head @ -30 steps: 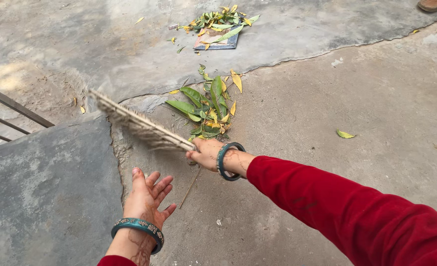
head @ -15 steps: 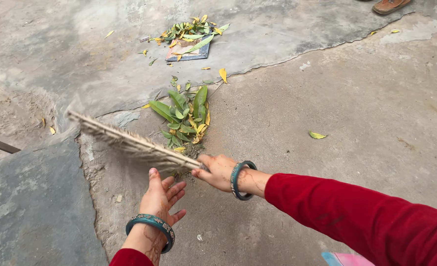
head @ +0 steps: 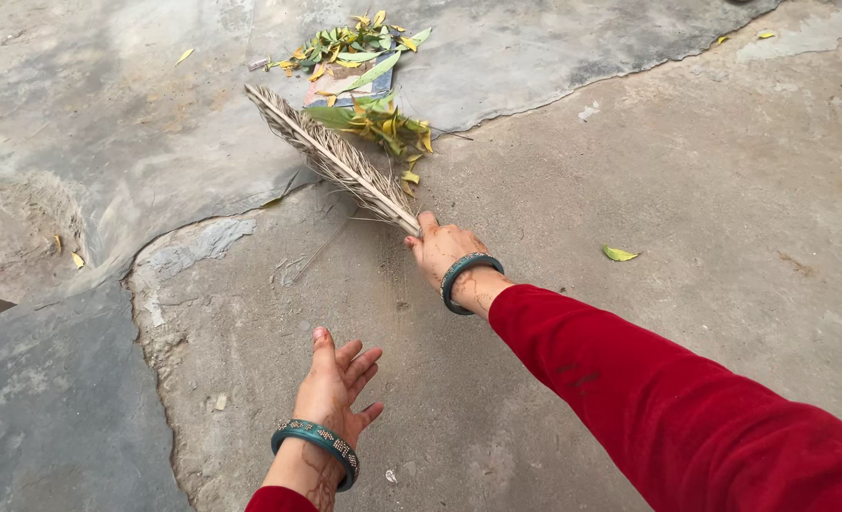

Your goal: The person sweeps leaves and debris across the concrete floor into a pile using a small handheld broom.

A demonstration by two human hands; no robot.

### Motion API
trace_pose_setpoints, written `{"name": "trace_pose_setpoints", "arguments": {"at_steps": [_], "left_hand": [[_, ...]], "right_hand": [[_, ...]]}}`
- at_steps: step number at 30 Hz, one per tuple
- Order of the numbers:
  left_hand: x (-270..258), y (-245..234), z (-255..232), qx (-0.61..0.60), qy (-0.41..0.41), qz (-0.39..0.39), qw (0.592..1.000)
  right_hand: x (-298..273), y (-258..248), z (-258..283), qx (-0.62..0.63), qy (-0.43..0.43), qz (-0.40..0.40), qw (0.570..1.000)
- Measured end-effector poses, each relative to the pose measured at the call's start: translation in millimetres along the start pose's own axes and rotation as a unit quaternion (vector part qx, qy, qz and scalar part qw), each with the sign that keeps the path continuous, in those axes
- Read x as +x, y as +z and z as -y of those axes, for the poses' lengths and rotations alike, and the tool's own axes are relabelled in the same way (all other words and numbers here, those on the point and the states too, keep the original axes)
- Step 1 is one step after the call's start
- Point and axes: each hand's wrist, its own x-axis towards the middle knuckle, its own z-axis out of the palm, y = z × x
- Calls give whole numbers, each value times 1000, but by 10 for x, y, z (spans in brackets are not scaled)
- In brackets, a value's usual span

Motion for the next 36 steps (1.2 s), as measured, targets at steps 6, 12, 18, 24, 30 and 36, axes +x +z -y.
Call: {"name": "trace_pose_setpoints", "arguments": {"at_steps": [6,12,18,24,30,36], "left_hand": [[-44,-71,-95,-22,8,-3,1000],[-72,-71,-153,-30,1,-19,999],[-76,-33,-166,-43,27,13,999],[-189,135,-295,-70,53,13,996],[-279,131,-328,-49,63,19,997],[-289,57,-308,-50,53,24,997]], "right_hand": [[7,80,239,163,-13,289,943],[212,87,241,66,28,22,997],[86,103,97,18,-53,236,970],[50,95,241,40,1,11,999],[88,-80,94,21,-37,190,981],[-274,-187,350,340,110,219,908]]}}
